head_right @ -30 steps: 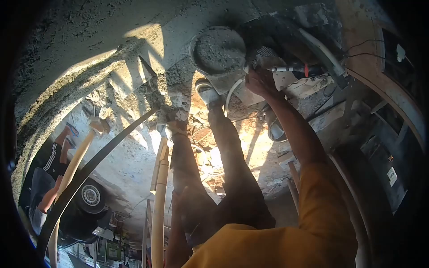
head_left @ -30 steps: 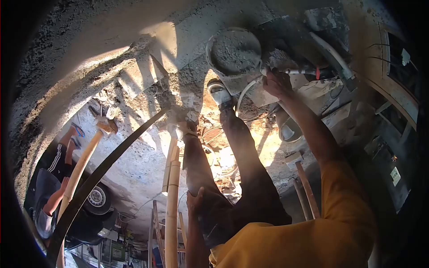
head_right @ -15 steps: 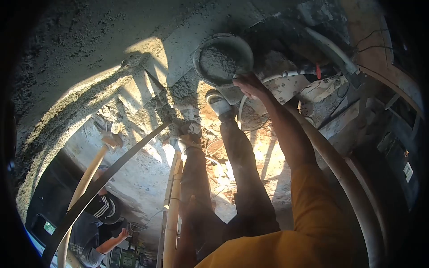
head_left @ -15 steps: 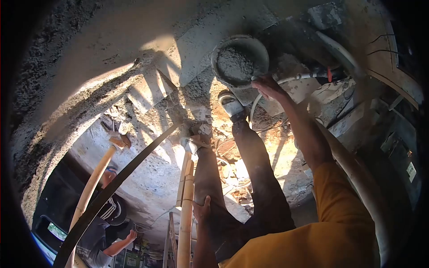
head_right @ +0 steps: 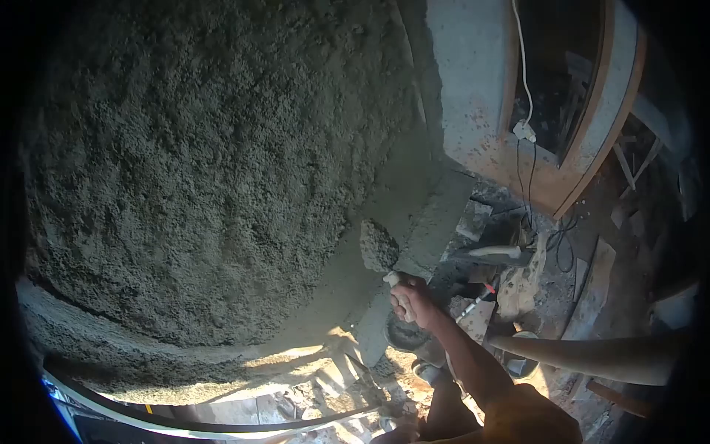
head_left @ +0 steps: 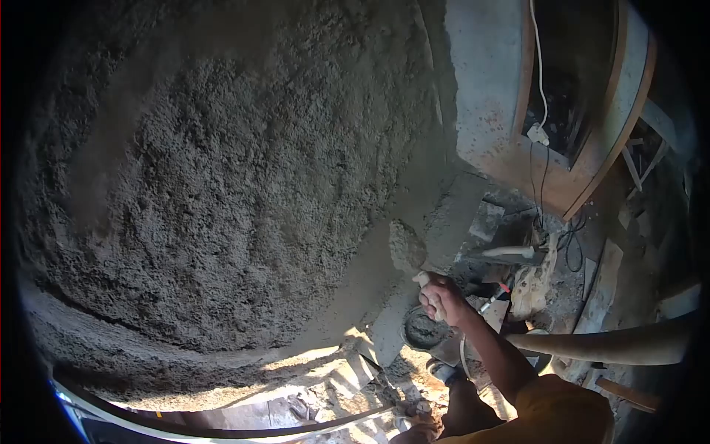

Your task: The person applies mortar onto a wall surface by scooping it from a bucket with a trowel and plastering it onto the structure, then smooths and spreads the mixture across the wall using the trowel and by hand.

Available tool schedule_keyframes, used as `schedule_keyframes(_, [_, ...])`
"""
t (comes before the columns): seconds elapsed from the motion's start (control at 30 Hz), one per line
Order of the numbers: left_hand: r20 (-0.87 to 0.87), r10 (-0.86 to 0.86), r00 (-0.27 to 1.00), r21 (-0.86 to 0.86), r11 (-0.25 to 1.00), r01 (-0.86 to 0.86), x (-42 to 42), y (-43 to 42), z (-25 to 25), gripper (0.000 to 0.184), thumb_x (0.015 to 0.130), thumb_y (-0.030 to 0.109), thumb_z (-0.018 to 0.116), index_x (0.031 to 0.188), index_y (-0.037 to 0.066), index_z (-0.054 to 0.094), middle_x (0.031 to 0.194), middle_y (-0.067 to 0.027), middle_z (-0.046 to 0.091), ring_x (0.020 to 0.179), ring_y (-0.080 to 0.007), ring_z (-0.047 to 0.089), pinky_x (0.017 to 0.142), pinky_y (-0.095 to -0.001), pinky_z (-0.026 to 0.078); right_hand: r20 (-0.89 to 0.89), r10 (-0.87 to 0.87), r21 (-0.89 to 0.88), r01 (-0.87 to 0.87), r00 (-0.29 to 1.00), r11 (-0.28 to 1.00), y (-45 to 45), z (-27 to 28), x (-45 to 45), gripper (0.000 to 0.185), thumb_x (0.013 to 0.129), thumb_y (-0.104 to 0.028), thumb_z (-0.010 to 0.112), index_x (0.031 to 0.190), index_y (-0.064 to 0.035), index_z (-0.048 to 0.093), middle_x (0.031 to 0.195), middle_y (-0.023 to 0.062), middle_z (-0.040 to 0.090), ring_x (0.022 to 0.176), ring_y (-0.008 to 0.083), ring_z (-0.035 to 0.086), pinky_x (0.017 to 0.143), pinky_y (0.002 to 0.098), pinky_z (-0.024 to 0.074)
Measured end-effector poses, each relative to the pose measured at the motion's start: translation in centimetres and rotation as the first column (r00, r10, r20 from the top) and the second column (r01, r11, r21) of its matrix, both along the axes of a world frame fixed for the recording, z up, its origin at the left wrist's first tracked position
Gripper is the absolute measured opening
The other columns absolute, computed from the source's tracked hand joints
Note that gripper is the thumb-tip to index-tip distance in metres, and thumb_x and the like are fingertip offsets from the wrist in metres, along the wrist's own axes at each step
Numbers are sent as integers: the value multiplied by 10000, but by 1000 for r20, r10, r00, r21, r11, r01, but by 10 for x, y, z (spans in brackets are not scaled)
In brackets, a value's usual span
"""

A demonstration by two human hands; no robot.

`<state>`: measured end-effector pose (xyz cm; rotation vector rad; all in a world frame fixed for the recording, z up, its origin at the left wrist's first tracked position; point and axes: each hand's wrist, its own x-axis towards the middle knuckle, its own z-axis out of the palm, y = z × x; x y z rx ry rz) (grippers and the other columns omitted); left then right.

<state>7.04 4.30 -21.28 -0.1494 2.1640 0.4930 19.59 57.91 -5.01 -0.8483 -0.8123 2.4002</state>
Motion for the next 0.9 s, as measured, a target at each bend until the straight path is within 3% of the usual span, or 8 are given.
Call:
schedule_keyframes(0.17, [-48,108,993,145,984,-100,-39,42,65,489,1029,348,648,1311,-51,657,1223,-256,731,1117,-399,710,962,-475,553,-330,-425,253,513,843,821,100,175,3,425,930,-145,653,1344,-60,603,781,66,605,504,153,536,442,303,451])
schedule_keyframes(0.3, [-55,175,983,194,968,-162,-55,47,88,482,1032,341,652,1317,-48,655,1222,-248,732,1109,-380,714,945,-459,558,-397,-801,472,848,448,240,169,273,1,273,923,-109,691,1172,-6,650,780,57,631,522,149,574,453,310,458])
schedule_keyframes(0.47, [-49,288,956,210,939,-272,-59,25,97,475,1035,333,657,1323,-44,653,1221,-238,734,1100,-356,720,924,-438,565,-579,-758,428,679,-301,-597,281,284,-60,255,868,-160,756,1029,18,670,686,83,649,519,210,611,495,388,478])
schedule_keyframes(0.53, [-43,341,939,210,922,-325,-54,12,97,472,1036,330,658,1326,-43,652,1221,-234,734,1097,-346,722,915,-430,568,-447,-850,683,508,-277,-525,304,264,-119,314,817,-232,803,976,17,696,701,147,710,586,283,693,560,445,531])
schedule_keyframes(0.6, [-37,383,923,199,908,-368,-45,-6,96,469,1037,327,660,1329,-41,651,1221,-230,735,1093,-336,724,907,-422,571,-65,-970,939,342,234,20,286,240,-183,303,794,-284,829,904,-13,751,790,190,764,718,353,769,653,484,580])
schedule_keyframes(0.7, [-25,450,893,178,881,-439,-32,-30,93,465,1039,322,663,1333,-39,650,1220,-224,736,1087,-322,727,894,-409,575,-283,-534,953,299,797,-58,109,182,-192,415,831,-166,807,1223,-69,713,941,143,776,776,326,769,703,443,610])
schedule_keyframes(0.77, [-16,491,871,155,862,-483,-13,-61,92,462,1041,318,665,1336,-37,649,1220,-220,737,1084,-312,729,886,-401,578,-303,-435,929,365,848,65,-6,93,-172,393,866,-60,737,1257,-76,707,969,140,757,840,310,763,686,436,613])
schedule_keyframes(0.9, [95,531,842,160,826,-540,28,-117,95,430,1046,271,692,1349,-29,633,1198,-164,733,1026,-210,719,817,-314,570,713,-141,667,-603,687,438,-137,-106,-62,365,866,-196,710,1223,-120,713,931,140,737,846,351,744,738,476,598])
